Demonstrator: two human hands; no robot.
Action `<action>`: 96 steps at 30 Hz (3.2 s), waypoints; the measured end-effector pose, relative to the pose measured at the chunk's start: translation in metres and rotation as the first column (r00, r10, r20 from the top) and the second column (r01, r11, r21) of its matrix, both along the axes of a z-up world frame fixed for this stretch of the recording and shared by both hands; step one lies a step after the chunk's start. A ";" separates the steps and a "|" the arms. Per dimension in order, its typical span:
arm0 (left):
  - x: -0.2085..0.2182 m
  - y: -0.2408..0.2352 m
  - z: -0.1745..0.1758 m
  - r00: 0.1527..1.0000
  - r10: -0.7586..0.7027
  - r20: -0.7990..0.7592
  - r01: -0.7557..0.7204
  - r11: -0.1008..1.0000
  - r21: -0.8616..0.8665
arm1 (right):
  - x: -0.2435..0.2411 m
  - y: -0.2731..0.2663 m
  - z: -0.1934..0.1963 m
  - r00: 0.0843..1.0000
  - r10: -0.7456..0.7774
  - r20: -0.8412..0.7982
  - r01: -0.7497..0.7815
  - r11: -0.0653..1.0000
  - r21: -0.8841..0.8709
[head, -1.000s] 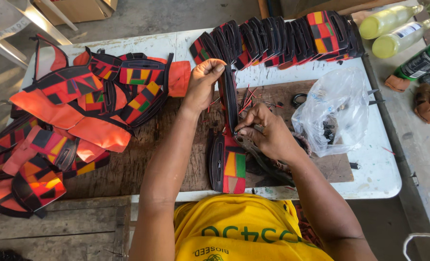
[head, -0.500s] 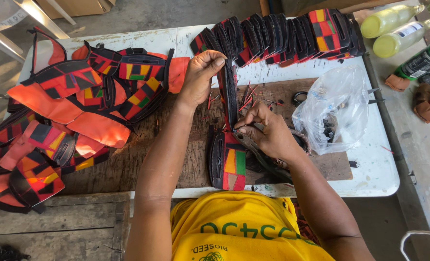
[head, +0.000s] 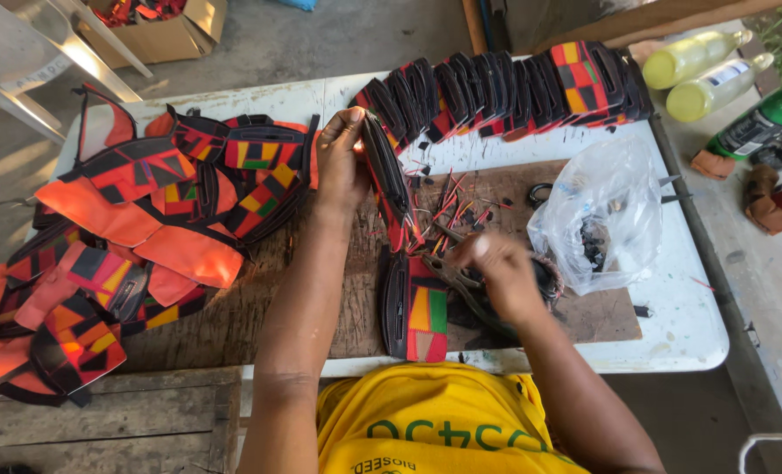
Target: The person trims loose threads and excess fabric from small patterned pouches using shears. They handle each pouch individually, cut the threads, and place the finished pouches in a stack on the table.
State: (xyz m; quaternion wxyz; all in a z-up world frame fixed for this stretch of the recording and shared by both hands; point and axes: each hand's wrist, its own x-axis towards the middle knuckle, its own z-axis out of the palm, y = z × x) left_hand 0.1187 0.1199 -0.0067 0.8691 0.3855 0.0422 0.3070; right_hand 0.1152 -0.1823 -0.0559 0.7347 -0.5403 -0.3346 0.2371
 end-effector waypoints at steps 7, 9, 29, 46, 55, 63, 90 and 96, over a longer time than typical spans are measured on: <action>0.005 -0.008 0.001 0.996 0.077 -0.043 -0.079 0.996 -0.050 | -0.031 0.030 0.001 0.957 0.271 0.105 -0.242 0.943 -0.228; 0.004 -0.012 0.004 0.998 0.059 -0.039 -0.059 0.998 -0.020 | -0.031 0.048 0.010 0.978 0.198 -0.059 -0.197 0.980 0.013; -0.002 -0.032 -0.010 0.986 0.163 -0.023 -0.155 0.965 0.211 | -0.040 0.074 0.082 0.930 0.095 -0.355 0.043 0.931 0.362; -0.015 -0.001 0.081 0.981 0.078 0.179 -0.142 0.914 0.381 | -0.046 -0.011 0.033 0.880 0.361 0.308 -0.284 0.921 -0.268; -0.026 -0.010 0.074 0.984 -0.061 0.167 -0.027 0.875 0.484 | -0.060 0.011 0.072 0.935 -0.080 0.346 0.126 0.986 -0.111; -0.029 -0.011 0.051 0.981 -0.110 0.161 0.024 0.889 0.457 | -0.062 0.015 0.110 0.570 -0.126 0.812 0.241 0.970 -0.019; -0.022 -0.008 0.025 0.977 -0.187 0.100 0.122 0.883 0.454 | -0.051 0.016 0.104 0.661 -0.098 0.744 0.226 0.972 -0.073; -0.021 -0.005 0.023 0.979 -0.179 0.103 0.108 0.868 0.485 | -0.051 0.018 0.101 0.681 -0.095 0.726 0.209 0.975 -0.069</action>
